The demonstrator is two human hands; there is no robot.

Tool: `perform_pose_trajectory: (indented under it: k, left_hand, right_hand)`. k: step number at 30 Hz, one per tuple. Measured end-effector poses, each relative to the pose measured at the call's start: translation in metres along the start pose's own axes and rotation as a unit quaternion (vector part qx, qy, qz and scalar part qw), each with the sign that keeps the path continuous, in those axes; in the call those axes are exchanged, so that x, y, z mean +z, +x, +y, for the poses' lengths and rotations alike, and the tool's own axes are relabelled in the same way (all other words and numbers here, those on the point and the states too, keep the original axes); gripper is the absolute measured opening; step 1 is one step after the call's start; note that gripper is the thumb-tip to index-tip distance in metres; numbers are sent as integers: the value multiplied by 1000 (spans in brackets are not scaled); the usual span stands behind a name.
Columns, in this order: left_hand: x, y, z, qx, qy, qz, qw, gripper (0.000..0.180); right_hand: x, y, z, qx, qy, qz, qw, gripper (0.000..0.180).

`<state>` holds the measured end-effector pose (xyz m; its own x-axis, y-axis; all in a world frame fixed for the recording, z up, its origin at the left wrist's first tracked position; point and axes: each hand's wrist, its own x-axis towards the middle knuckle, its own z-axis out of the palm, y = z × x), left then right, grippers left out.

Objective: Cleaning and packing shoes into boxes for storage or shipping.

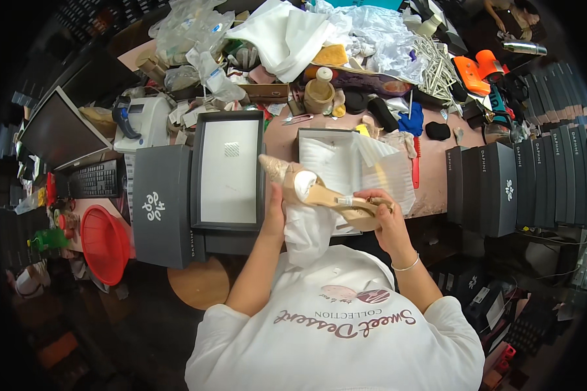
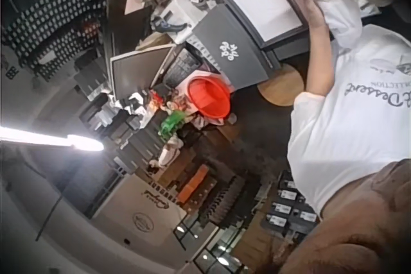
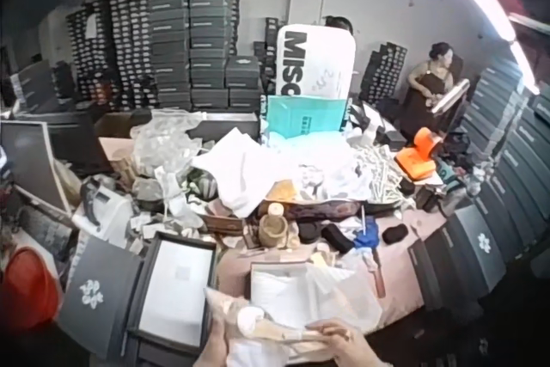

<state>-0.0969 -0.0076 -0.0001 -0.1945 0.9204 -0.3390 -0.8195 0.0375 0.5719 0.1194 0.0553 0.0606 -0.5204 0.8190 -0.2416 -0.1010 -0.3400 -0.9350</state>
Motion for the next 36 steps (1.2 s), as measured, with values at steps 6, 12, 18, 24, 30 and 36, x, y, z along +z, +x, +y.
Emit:
perform_pose_trajectory:
  k: [6,12,18,24,30,36]
  left_hand:
    - [-16,0,7,-66,-10,-70,995,85]
    - [-17,-6,9,-122,-66,-136,981,86]
    - [-13,-19,-4,-186,5,-15,982,79]
    - [-15,-24,-11,-184,1,0,983,81]
    - [-32,-23,-10,-192,-93,-120,970,89]
    - [-34,-9,-20,-180,-76,-109,975,94]
  right_hand:
    - [12,-11,-18,59,57,-147,986,55]
    - [53,12,-32,-118,-384,-112,909,31]
    - [77,40,12,-327,-620,-120,703,32]
    - [66,33,16,-317,-541,-147,765,31]
    - [8,24,-19,4,-152,19,988,24]
    - [8,22,4,24,-256,19,966,24]
